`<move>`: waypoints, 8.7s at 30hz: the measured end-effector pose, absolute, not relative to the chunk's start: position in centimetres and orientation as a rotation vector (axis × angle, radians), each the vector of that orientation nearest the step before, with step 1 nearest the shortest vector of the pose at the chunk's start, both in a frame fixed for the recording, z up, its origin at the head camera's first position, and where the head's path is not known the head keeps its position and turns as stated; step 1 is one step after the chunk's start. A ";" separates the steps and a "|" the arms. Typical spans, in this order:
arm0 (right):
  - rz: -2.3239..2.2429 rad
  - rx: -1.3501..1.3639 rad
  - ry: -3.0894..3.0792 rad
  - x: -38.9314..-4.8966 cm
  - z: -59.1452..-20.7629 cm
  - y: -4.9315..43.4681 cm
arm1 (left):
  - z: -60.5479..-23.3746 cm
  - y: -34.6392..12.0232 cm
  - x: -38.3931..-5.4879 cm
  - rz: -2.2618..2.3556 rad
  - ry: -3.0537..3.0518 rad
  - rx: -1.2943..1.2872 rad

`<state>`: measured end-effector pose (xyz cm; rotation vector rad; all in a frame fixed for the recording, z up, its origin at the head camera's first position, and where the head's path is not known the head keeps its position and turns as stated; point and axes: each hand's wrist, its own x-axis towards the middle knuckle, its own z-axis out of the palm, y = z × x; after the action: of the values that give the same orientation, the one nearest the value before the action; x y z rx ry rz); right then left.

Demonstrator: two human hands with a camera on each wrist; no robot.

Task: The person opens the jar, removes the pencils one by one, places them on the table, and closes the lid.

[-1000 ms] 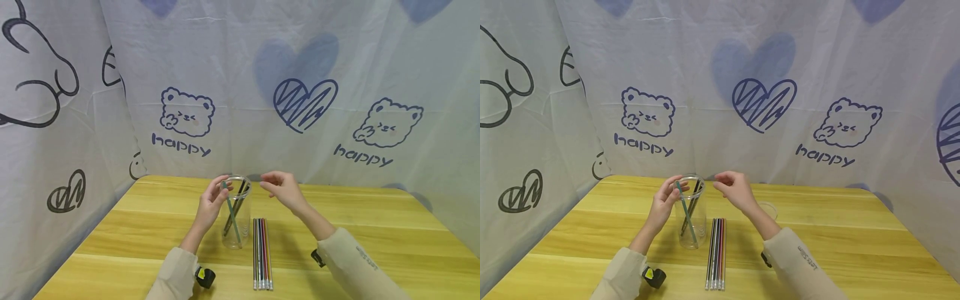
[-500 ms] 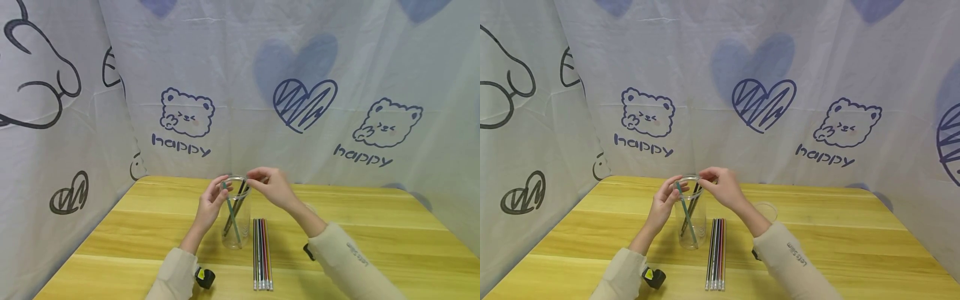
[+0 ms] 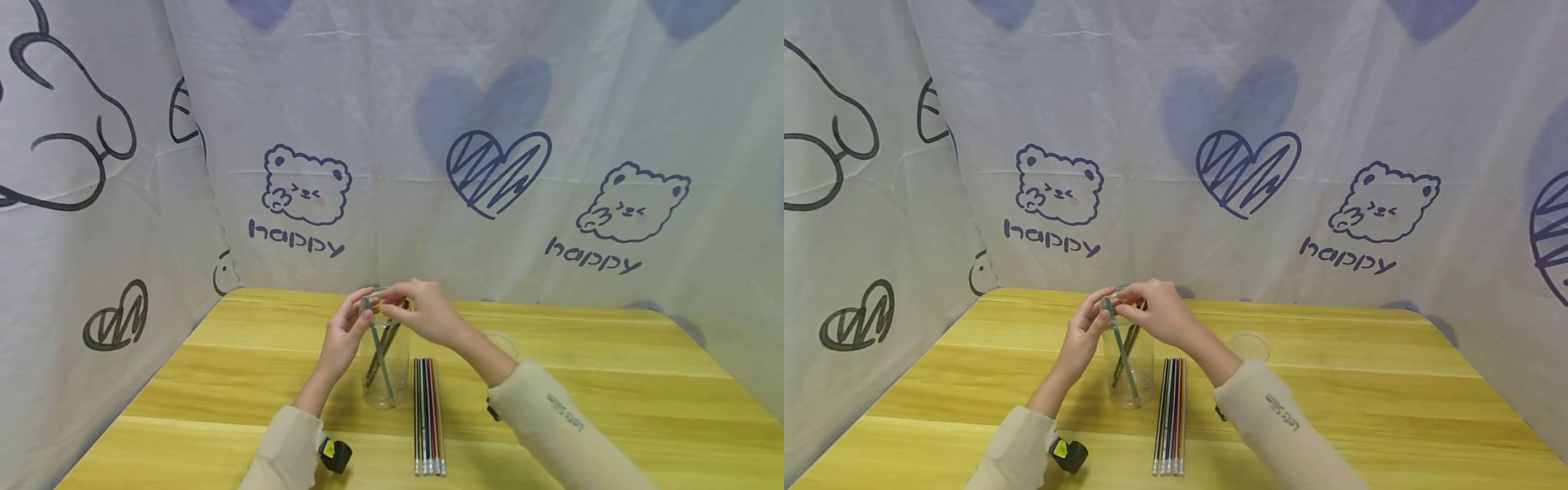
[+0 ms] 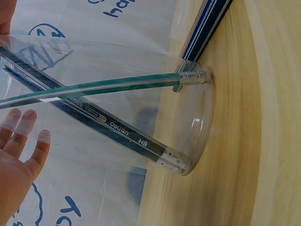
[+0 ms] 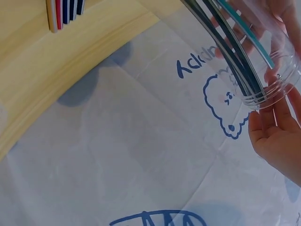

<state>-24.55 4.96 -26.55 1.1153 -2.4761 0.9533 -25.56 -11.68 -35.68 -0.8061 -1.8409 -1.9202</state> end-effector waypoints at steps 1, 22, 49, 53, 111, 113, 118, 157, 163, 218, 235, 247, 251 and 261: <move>0.922 1.122 -2.487 -24.6 -26.5 4.9 | -35.7 -11.7 -25.6 -1.919 -1.840 -0.805; 0.635 1.256 -2.504 -24.9 -27.0 4.2 | -35.7 -11.6 -25.6 -1.909 -1.830 -0.789; 0.929 1.064 -2.391 -24.8 -27.2 3.3 | -36.0 -11.6 -25.8 -1.865 -1.862 -0.766; 0.982 1.067 -2.319 -25.0 -27.6 3.5 | -36.0 -11.6 -25.9 -1.853 -1.859 -0.778; 1.439 0.874 -1.524 -25.5 -25.9 6.6 | -36.3 -11.4 -26.0 -1.866 -1.824 -0.806; 1.460 0.858 -1.528 -25.4 -25.8 6.8 | -36.4 -11.4 -26.0 -1.867 -1.828 -0.802; 1.538 0.851 -1.537 -25.3 -25.5 7.1 | -36.4 -11.4 -26.0 -1.878 -1.828 -0.799; 1.658 0.731 -1.665 -25.7 -26.8 10.5 | -36.2 -11.3 -25.9 -1.885 -1.815 -0.810; 1.674 0.688 -1.748 -25.7 -27.9 10.6 | -36.2 -11.3 -25.7 -1.871 -1.825 -0.806; 1.814 0.376 -2.482 -26.4 -34.7 11.2 | -36.2 -11.4 -25.8 -1.864 -1.834 -0.789; 1.739 0.325 -2.693 -26.6 -37.2 10.8 | -36.2 -11.3 -25.9 -1.856 -1.832 -0.797; 1.694 0.267 -2.821 -26.4 -38.1 10.6 | -36.2 -11.3 -25.6 -1.875 -1.839 -0.792; 1.722 0.243 -2.837 -26.2 -38.3 10.7 | -36.1 -11.3 -25.6 -1.878 -1.837 -0.794; 1.767 0.182 -2.869 -26.1 -38.7 10.8 | -36.2 -11.3 -25.6 -1.863 -1.831 -0.799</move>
<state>-26.14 10.78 -38.70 0.1819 -2.8690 1.7674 -25.63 -11.25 -36.24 -0.7994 -1.8306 -1.8630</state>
